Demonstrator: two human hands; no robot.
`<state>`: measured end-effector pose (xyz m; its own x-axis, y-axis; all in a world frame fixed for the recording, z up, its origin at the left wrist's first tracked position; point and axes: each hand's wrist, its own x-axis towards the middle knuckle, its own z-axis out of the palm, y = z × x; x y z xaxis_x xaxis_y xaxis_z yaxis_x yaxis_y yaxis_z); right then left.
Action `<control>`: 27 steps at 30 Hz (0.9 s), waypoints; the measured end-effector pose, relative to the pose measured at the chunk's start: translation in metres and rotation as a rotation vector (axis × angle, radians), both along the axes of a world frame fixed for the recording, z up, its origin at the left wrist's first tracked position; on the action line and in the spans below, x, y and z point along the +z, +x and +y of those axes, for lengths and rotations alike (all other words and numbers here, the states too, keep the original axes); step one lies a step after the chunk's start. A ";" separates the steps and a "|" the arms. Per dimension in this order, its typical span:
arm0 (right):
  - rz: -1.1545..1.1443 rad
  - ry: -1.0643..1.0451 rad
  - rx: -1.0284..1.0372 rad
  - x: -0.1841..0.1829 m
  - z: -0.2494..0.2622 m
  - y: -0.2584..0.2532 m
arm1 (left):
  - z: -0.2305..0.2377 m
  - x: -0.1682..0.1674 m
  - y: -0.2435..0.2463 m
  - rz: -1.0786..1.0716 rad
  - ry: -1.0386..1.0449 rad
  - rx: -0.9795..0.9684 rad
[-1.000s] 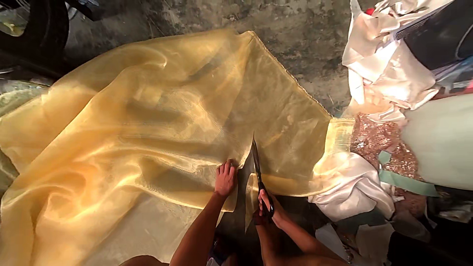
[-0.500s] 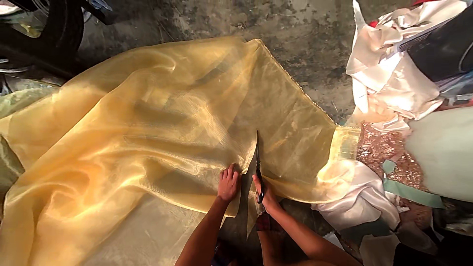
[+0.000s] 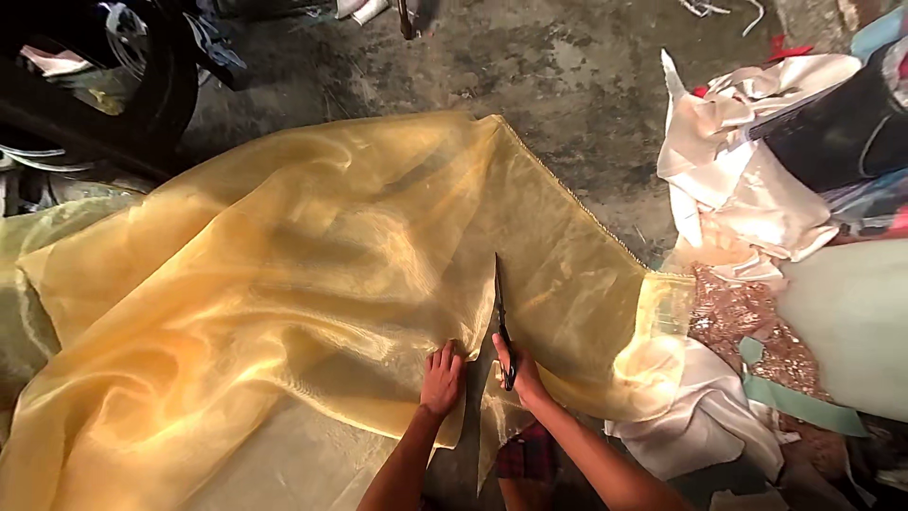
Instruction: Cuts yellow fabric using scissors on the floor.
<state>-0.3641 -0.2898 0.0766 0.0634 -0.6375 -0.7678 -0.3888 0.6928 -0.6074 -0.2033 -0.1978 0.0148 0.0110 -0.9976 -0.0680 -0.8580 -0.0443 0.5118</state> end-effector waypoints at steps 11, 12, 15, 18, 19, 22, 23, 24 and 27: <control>-0.042 -0.090 0.014 -0.011 -0.046 0.008 | 0.001 0.003 0.001 -0.027 -0.023 -0.012; -0.046 -0.081 0.023 -0.011 -0.050 0.008 | 0.001 0.004 0.001 -0.027 -0.021 -0.016; -0.066 -0.050 0.048 -0.012 -0.071 0.012 | 0.000 0.004 0.001 -0.030 -0.008 -0.023; -0.039 -0.069 0.038 -0.012 -0.083 0.016 | 0.002 0.003 0.000 -0.040 -0.015 -0.025; -0.038 -0.074 0.034 -0.012 -0.084 0.016 | 0.002 0.004 0.000 -0.042 -0.014 -0.025; -0.061 -0.075 0.022 -0.010 -0.089 0.017 | 0.001 0.006 0.001 -0.039 -0.005 -0.023; -0.073 -0.063 0.033 -0.010 -0.094 0.019 | 0.001 0.006 0.001 -0.046 -0.003 -0.023; -0.087 -0.044 0.044 -0.009 -0.101 0.020 | 0.001 0.007 0.001 -0.035 0.020 -0.022; -0.068 -0.024 0.036 -0.007 -0.117 0.026 | 0.001 0.009 0.000 0.001 0.068 -0.020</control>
<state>-0.3377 -0.4068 0.0701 0.1381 -0.6518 -0.7457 -0.3708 0.6642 -0.6492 -0.2034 -0.1964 0.0235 -0.0085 -0.9907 -0.1357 -0.8586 -0.0623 0.5089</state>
